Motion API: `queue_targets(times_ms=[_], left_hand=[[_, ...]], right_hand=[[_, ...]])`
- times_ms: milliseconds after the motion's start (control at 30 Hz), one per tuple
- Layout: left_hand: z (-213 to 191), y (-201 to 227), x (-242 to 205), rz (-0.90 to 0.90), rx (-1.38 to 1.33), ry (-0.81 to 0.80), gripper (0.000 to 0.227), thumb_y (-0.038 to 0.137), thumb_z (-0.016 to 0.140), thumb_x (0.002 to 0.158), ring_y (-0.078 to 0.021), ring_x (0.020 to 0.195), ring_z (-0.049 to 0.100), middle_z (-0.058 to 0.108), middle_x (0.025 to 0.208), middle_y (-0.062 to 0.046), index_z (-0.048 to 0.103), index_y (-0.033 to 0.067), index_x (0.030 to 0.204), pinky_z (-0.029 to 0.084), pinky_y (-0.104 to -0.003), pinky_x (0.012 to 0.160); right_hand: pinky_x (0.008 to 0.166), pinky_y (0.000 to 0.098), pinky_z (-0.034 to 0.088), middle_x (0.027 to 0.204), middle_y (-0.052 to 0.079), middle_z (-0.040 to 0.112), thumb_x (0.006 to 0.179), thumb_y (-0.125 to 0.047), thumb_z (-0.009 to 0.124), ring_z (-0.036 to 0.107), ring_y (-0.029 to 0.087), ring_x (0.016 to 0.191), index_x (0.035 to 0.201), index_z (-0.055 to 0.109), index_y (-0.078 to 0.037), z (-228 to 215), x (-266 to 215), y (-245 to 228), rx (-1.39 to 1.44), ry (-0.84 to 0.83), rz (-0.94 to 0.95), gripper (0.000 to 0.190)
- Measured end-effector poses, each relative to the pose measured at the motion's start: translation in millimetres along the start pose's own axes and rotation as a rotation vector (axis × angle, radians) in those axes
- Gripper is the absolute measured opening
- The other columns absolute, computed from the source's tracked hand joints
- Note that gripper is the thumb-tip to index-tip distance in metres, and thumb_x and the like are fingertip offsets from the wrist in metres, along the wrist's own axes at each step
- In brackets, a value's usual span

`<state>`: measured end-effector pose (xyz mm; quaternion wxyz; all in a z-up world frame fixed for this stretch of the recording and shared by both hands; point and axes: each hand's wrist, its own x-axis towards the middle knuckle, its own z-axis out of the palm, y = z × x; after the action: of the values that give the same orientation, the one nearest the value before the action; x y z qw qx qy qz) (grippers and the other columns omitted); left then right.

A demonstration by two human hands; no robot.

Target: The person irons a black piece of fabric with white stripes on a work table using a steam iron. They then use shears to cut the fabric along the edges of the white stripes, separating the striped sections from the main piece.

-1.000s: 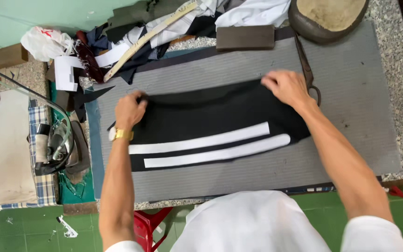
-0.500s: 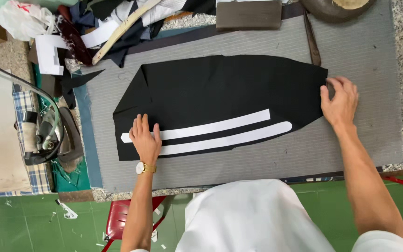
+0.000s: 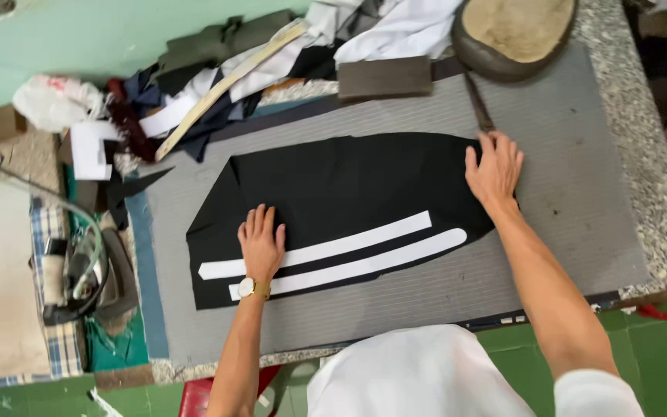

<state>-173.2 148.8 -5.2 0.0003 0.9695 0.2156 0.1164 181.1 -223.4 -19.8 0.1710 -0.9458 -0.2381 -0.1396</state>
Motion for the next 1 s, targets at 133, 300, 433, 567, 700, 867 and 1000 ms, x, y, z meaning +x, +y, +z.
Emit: queue_targets(times_ms=[133,300,433,567,700,867,1000], left_hand=[[4.5,1.7,0.1,-0.014,0.031,-0.043,0.048,0.043,0.051,0.106,-0.0289,0.141,0.047,0.055,0.152,-0.009,0.057,0.0148,0.144,0.033,-0.049,0.115],[9.6,1.0,-6.4,-0.083,0.036,-0.075,0.049,0.045,0.048,0.108,-0.0281,0.148,0.039,0.049,0.158,-0.007,0.054,0.0166,0.147,0.024,-0.051,0.120],[13.6,-9.2,-6.5,-0.121,0.053,-0.053,0.053,0.049,0.047,0.107,-0.0282,0.151,0.034,0.045,0.161,-0.006,0.051,0.0187,0.150,0.018,-0.053,0.121],[9.8,-10.4,-3.9,-0.142,-0.008,-0.065,0.054,0.048,0.048,0.107,-0.0314,0.151,0.035,0.045,0.162,-0.009,0.051,0.0165,0.151,0.016,-0.057,0.121],[5.7,-38.4,-7.1,-0.152,0.010,-0.080,0.055,0.047,0.047,0.108,-0.0330,0.151,0.034,0.042,0.164,-0.009,0.048,0.0166,0.153,0.017,-0.060,0.119],[16.7,-108.1,-7.1,-0.335,0.245,-0.016,0.056,0.050,0.045,0.110,-0.0436,0.145,0.037,0.045,0.158,-0.017,0.047,0.0155,0.155,0.026,-0.067,0.111],[-7.2,-70.3,0.0,-0.227,0.159,0.051,0.056,0.047,0.051,0.108,-0.0453,0.144,0.040,0.048,0.153,-0.025,0.053,0.0101,0.150,0.027,-0.061,0.112]], right_hand=[[0.081,0.0524,0.044,0.107,0.013,0.061,0.096,-0.035,0.074,0.062,0.037,0.098,0.125,0.068,-0.012,39.4,22.6,40.8,-0.022,-0.023,0.184,0.038],[0.078,0.0531,0.049,0.100,0.003,0.063,0.090,-0.042,0.078,0.068,0.030,0.091,0.118,0.077,-0.028,76.7,43.9,80.3,-0.123,-0.102,0.178,0.031],[0.078,0.0476,0.047,0.107,0.005,0.063,0.092,-0.035,0.080,0.067,0.031,0.095,0.124,0.078,-0.023,51.9,44.5,94.2,-0.163,-0.066,0.109,0.034],[0.086,0.0504,0.043,0.121,0.017,0.061,0.098,-0.031,0.077,0.061,0.037,0.108,0.133,0.071,-0.006,-6.8,23.3,42.0,-0.082,0.059,-0.039,0.043],[0.100,0.0541,0.042,0.138,0.028,0.059,0.103,-0.024,0.064,0.055,0.045,0.128,0.139,0.063,0.002,-48.7,-35.3,-22.2,0.190,-0.094,-0.225,0.044],[0.110,0.0599,0.028,0.155,0.026,0.051,0.106,-0.026,0.065,0.043,0.044,0.142,0.147,0.061,-0.002,-37.4,-67.3,10.4,0.007,-0.101,-0.176,0.047],[0.104,0.0578,0.035,0.149,0.030,0.052,0.101,-0.015,0.072,0.047,0.048,0.136,0.140,0.063,0.004,-48.1,-71.4,-8.3,0.142,-0.050,-0.132,0.044]])
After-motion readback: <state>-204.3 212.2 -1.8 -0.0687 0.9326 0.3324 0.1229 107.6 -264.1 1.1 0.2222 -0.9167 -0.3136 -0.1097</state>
